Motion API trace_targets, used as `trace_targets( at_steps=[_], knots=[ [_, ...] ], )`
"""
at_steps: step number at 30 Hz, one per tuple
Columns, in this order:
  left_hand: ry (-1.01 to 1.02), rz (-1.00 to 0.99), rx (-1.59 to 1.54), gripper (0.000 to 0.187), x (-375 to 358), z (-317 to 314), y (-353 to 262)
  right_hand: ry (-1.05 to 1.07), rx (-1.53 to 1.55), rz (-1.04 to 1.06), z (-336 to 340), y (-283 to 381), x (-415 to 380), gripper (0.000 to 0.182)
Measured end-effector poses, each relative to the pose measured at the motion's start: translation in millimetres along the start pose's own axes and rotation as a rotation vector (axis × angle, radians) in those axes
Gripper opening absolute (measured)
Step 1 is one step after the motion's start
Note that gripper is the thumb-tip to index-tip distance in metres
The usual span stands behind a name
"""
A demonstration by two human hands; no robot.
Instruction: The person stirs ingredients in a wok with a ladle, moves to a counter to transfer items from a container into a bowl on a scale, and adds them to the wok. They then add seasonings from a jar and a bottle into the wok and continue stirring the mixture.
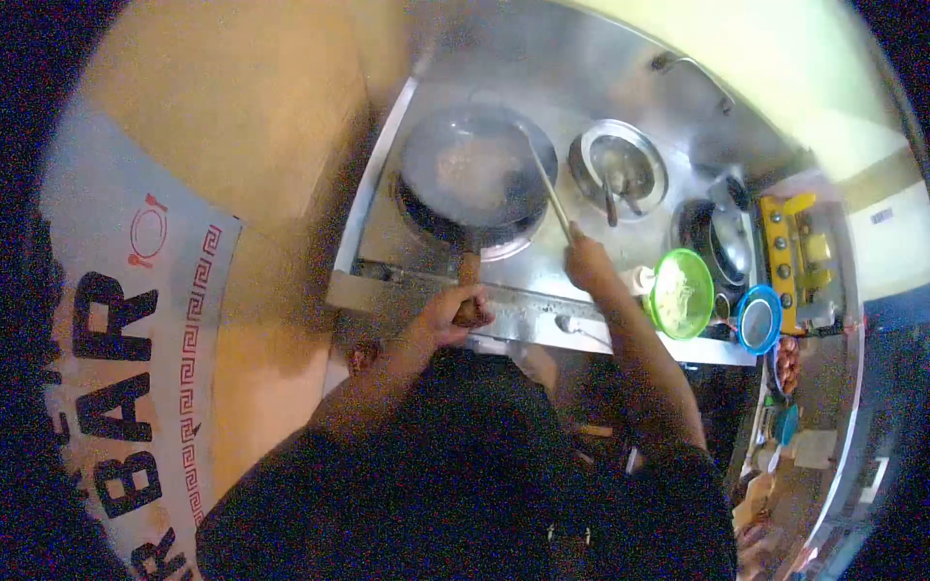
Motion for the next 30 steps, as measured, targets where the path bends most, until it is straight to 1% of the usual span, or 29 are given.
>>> trace_targets(
  at_steps=[1, 2, 3, 4, 5, 8, 9, 12, 15, 16, 17, 18, 20, 22, 25, 28, 30],
  knots=[
    [-0.007, 0.016, -0.010, 0.015, -0.4, 4.1, 4.0, -0.040, 0.075, 0.068, -3.2, 23.4, 3.3, 0.047],
    [-0.010, 0.021, -0.017, 0.013, 1.3, 6.0, 1.9, 0.093, 0.196, -0.107, -9.6, 19.6, 2.9, 0.047],
    [-0.014, 0.028, -0.024, 0.013, 3.3, 9.6, -0.6, 0.228, 0.318, -0.284, 12.6, 43.2, -4.8, 0.046],
    [-0.018, 0.039, -0.036, 0.013, 5.3, 13.3, 0.2, 0.369, 0.432, -0.465, 17.6, 55.5, -18.0, 0.045],
    [-0.004, 0.014, -0.040, 0.014, 15.0, 15.9, -1.4, 0.321, 0.460, -0.386, 7.6, 55.8, -14.5, 0.042],
    [0.016, -0.004, 0.000, 0.016, 28.6, 26.4, 4.9, 0.254, 0.278, -0.112, -20.3, 84.7, 16.4, 0.038],
    [0.016, -0.019, 0.004, 0.016, 25.9, 22.8, 0.5, 0.121, 0.150, 0.170, -16.8, 83.7, 18.7, 0.041],
    [-0.030, -0.021, 0.049, 0.017, 13.9, 19.6, -11.3, 0.334, -0.337, 0.166, 46.2, 85.7, -28.3, 0.048],
    [-0.130, 0.022, 0.153, 0.018, 10.0, 25.7, -10.5, 0.263, -0.360, 0.052, 37.8, 73.5, -14.0, 0.054],
    [-0.163, 0.028, 0.200, 0.019, 10.4, 24.4, -13.8, 0.273, -0.334, 0.060, 31.5, 73.3, -10.9, 0.053],
    [-0.133, -0.049, 0.225, 0.019, 6.8, 11.1, -9.0, 0.278, -0.309, 0.069, 27.5, 73.3, -4.1, 0.053],
    [-0.126, -0.044, 0.173, 0.019, -2.9, -7.1, -15.9, 0.282, -0.283, 0.073, 25.6, 74.0, 0.3, 0.053],
    [-0.122, -0.010, 0.040, 0.019, -32.4, -35.9, -16.4, 0.260, -0.212, 0.073, 59.4, 77.5, -7.3, 0.055],
    [-0.119, -0.024, 0.080, 0.017, -20.1, -24.2, -20.9, 0.229, -0.216, -0.014, 60.4, 88.5, -7.0, 0.056],
    [-0.141, -0.059, 0.153, 0.016, -14.6, -18.4, -25.0, 0.163, -0.133, -0.022, 4.9, 87.0, 26.6, 0.056],
    [-0.125, 0.034, 0.149, 0.017, 3.0, -2.6, -21.5, 0.269, -0.172, 0.105, -7.9, 99.5, -4.5, 0.056],
    [-0.144, 0.014, 0.196, 0.017, 12.8, 16.7, -26.2, 0.331, -0.326, 0.221, 37.2, 115.6, -53.9, 0.056]
  ],
)
Point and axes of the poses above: each hand's wrist, its own x-axis towards the middle knuckle, its own z-axis out of the back of the hand, y = z × x, the point moved 9 cm from there along x, towards the middle knuckle, and after that the axes turned 13 degrees about -y, right-handed, at the moved point
